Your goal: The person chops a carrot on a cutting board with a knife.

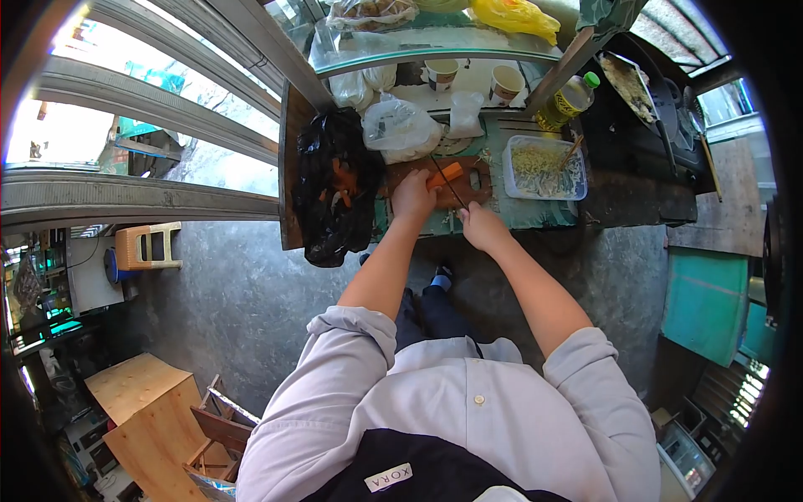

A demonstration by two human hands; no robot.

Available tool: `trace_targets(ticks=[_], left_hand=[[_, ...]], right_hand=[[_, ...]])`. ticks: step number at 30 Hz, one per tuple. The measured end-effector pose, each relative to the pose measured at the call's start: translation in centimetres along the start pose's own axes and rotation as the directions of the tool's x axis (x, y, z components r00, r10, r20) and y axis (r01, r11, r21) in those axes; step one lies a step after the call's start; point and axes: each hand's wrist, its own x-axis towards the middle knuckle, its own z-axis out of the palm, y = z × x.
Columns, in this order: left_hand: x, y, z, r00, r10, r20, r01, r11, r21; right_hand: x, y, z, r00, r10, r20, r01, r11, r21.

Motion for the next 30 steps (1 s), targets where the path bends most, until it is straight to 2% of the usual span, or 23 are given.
trace_targets(ticks=[11,13,17,26,30], left_hand=[[0.1,0.2,-0.2,1.000,-0.011,0.013,0.010,0.997,0.079],[0.1,0.5,-0.4,0.996,-0.073,0.044,0.070,0.994,0.081],[0.1,0.9,-0.6,0.993,-0.101,0.058,0.096,0.992,0.087],[0.1,0.1,0.0,1.000,-0.009,0.021,0.007,0.995,0.101],[0.1,0.6,-0.1,0.999,-0.037,0.027,0.035,0.996,0.085]], right_hand=[[1.1,1.0,1.8,0.999,-0.030,-0.014,0.030,0.999,0.016],[0.6,0.4,0.9,0.999,-0.033,-0.019,0.033,0.999,0.012],[-0.3,-0.4,0.3,0.999,-0.011,0.034,0.012,1.000,-0.024],[1.5,1.1,2.5,1.000,-0.017,0.017,0.017,1.000,-0.020],[1.4,-0.4,0.0,0.991,0.032,0.127,-0.030,0.999,-0.020]])
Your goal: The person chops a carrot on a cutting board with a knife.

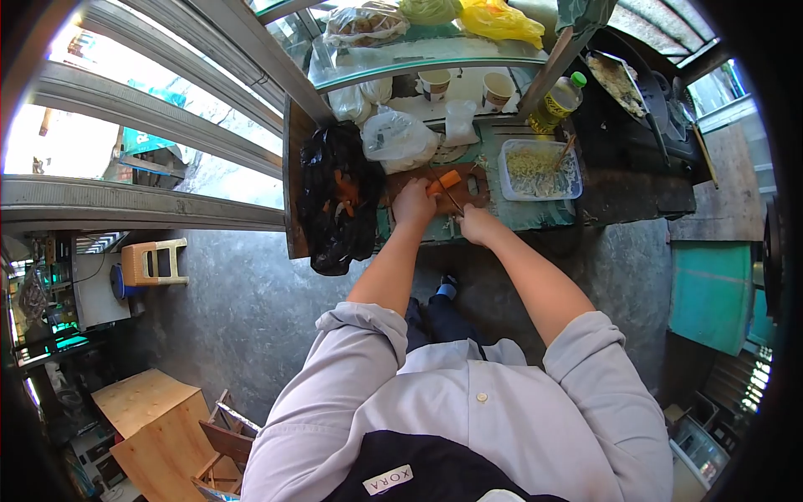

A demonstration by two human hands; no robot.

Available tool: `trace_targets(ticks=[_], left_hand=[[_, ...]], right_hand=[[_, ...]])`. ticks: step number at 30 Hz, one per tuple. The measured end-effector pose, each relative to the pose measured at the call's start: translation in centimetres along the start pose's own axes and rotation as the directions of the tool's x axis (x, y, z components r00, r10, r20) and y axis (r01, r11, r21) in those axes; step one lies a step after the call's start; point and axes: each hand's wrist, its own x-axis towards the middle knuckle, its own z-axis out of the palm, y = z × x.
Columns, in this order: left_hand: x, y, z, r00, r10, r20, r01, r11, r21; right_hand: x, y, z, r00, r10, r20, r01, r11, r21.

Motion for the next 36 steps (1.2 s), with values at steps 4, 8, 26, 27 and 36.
trace_targets(ticks=[4,8,26,27,36], left_hand=[[-0.3,0.0,0.1,1.000,-0.020,-0.002,0.020,1.000,-0.003],[-0.3,-0.6,0.7,1.000,-0.010,0.012,0.009,1.000,0.018],[-0.4,-4.0,1.3,0.981,0.157,-0.114,-0.182,0.949,-0.257],[-0.3,-4.0,1.3,0.987,0.132,-0.090,-0.151,0.954,-0.258],[-0.5,-3.9,1.4,0.973,0.127,-0.194,-0.176,0.949,-0.263]], right_hand=[[-0.2,0.8,2.2,0.999,-0.014,-0.045,0.016,0.999,0.033],[-0.6,0.5,2.6,0.999,0.007,-0.041,-0.006,1.000,0.019],[-0.7,5.2,1.2,0.927,-0.141,-0.347,0.206,0.965,0.160],[-0.8,5.3,1.3,0.928,-0.139,-0.346,0.205,0.966,0.160],[-2.1,3.0,4.8,0.952,-0.012,-0.307,0.134,0.916,0.379]])
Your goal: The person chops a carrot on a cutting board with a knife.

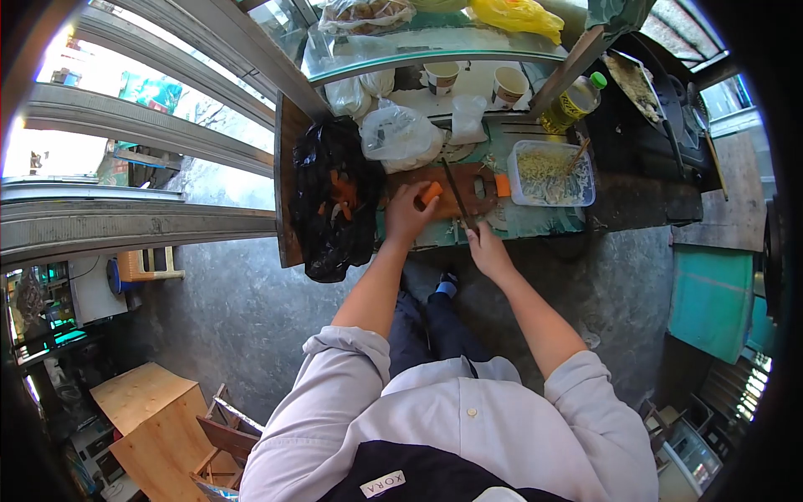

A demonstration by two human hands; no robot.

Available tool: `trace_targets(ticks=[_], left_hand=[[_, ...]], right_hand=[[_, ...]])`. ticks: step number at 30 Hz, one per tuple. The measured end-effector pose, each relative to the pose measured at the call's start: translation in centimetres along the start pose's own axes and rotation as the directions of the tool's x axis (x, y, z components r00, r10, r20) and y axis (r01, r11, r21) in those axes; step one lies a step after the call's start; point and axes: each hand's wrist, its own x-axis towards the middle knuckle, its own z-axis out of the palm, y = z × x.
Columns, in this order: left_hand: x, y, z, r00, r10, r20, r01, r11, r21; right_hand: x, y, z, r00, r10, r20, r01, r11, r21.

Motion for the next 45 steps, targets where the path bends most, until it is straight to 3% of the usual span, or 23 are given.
trace_targets(ticks=[2,4,10,14,19,25,32,34,41,45], left_hand=[[-0.2,0.7,0.0,0.997,-0.042,0.067,0.038,0.998,0.059],[-0.2,3.3,-0.5,0.966,-0.235,0.104,0.218,0.964,0.152],[-0.8,3.4,0.1,0.955,-0.281,0.097,0.270,0.956,0.113],[-0.5,2.7,0.4,0.955,-0.278,0.107,0.263,0.956,0.132],[-0.4,2.5,0.4,0.943,-0.314,0.109,0.307,0.949,0.072],[-0.2,2.2,0.5,0.950,-0.290,0.117,0.279,0.955,0.100],[0.1,2.2,0.3,0.941,-0.296,0.163,0.290,0.955,0.060],[0.2,2.1,0.4,0.944,-0.292,0.157,0.282,0.956,0.080],[0.5,2.1,0.0,0.933,-0.303,0.196,0.295,0.953,0.068],[0.4,1.5,0.0,0.916,-0.323,0.239,0.327,0.945,0.024]], right_hand=[[0.0,-0.3,1.3,0.999,-0.034,0.005,0.034,0.999,0.011],[-0.1,-0.7,2.3,0.997,-0.066,-0.047,0.070,0.993,0.093],[-0.3,-3.1,2.1,0.999,0.019,-0.027,-0.019,1.000,0.022],[-0.2,-2.0,2.5,0.989,-0.126,-0.078,0.120,0.990,-0.080],[-0.7,-4.1,1.2,0.994,0.071,0.082,-0.052,0.975,-0.216],[-1.5,-5.9,0.4,0.981,0.154,0.118,-0.109,0.941,-0.319],[0.5,-3.1,2.4,0.980,0.148,0.130,-0.109,0.957,-0.269],[0.8,-3.0,2.4,0.985,0.128,0.119,-0.106,0.979,-0.177],[-1.2,-2.9,0.5,0.976,0.150,0.157,-0.120,0.975,-0.185],[-0.8,-2.8,0.0,0.995,0.044,0.094,-0.031,0.990,-0.138]])
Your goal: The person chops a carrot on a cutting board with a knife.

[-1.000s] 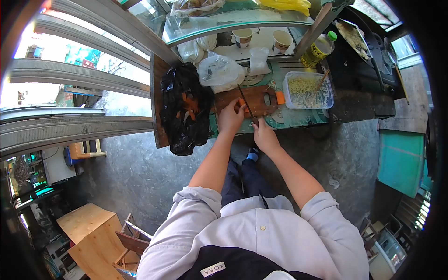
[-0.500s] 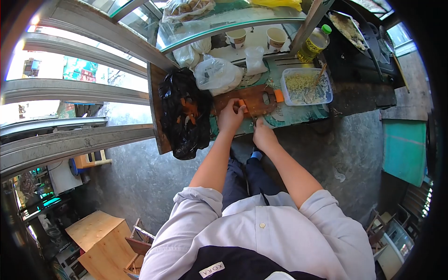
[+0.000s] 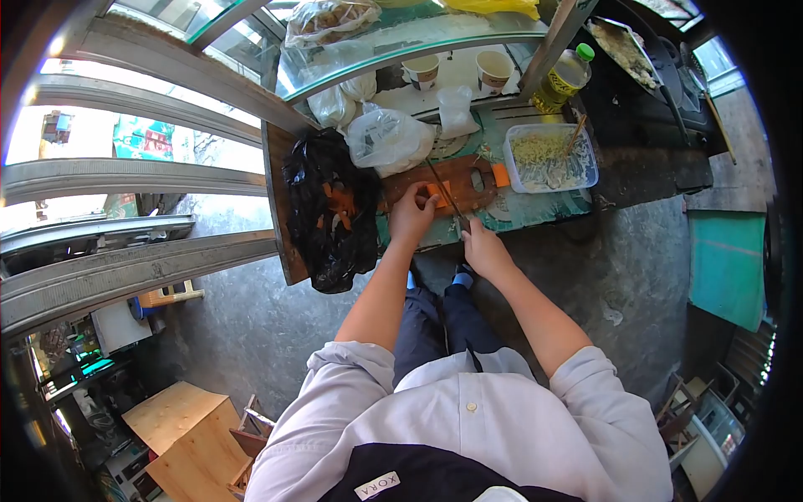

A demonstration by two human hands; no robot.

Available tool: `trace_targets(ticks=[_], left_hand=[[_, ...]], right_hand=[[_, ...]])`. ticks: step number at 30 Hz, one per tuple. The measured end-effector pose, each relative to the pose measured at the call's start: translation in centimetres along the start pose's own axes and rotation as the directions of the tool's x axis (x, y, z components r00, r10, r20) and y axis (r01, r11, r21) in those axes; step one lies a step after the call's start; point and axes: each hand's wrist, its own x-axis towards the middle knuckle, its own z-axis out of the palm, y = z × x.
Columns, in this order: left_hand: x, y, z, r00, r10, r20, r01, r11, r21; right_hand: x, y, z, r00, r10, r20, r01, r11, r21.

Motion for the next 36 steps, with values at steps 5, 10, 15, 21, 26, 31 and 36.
trace_targets(ticks=[5,10,15,21,26,31,36], left_hand=[[-0.1,0.2,0.1,0.999,0.023,-0.028,-0.022,0.999,0.035],[-0.1,0.2,0.0,0.999,0.018,-0.029,-0.017,0.999,0.035],[0.1,-0.2,0.2,0.999,0.039,-0.026,-0.038,0.999,0.038],[0.1,-0.2,0.4,0.999,0.039,-0.023,-0.039,0.999,0.020],[0.4,-0.8,0.7,0.993,0.101,-0.056,-0.098,0.993,0.067],[0.5,-1.3,0.7,1.000,-0.007,0.014,0.008,0.996,-0.094],[0.5,-1.3,0.8,0.999,0.034,-0.007,-0.034,0.996,-0.088]], right_hand=[[-0.5,-0.3,0.0,0.999,-0.033,0.001,0.033,0.999,0.004],[-1.3,-1.9,-0.8,0.993,0.093,0.077,-0.087,0.993,-0.079],[0.1,-1.8,0.2,0.985,0.141,0.100,-0.129,0.984,-0.122],[1.6,-0.5,1.5,0.994,0.090,0.061,-0.083,0.991,-0.105],[-1.4,0.5,1.0,0.980,0.159,0.123,-0.153,0.986,-0.059],[-1.3,-0.3,-0.6,0.995,0.072,0.075,-0.070,0.997,-0.037],[-1.2,-1.1,-0.3,0.994,0.077,0.079,-0.073,0.996,-0.051]])
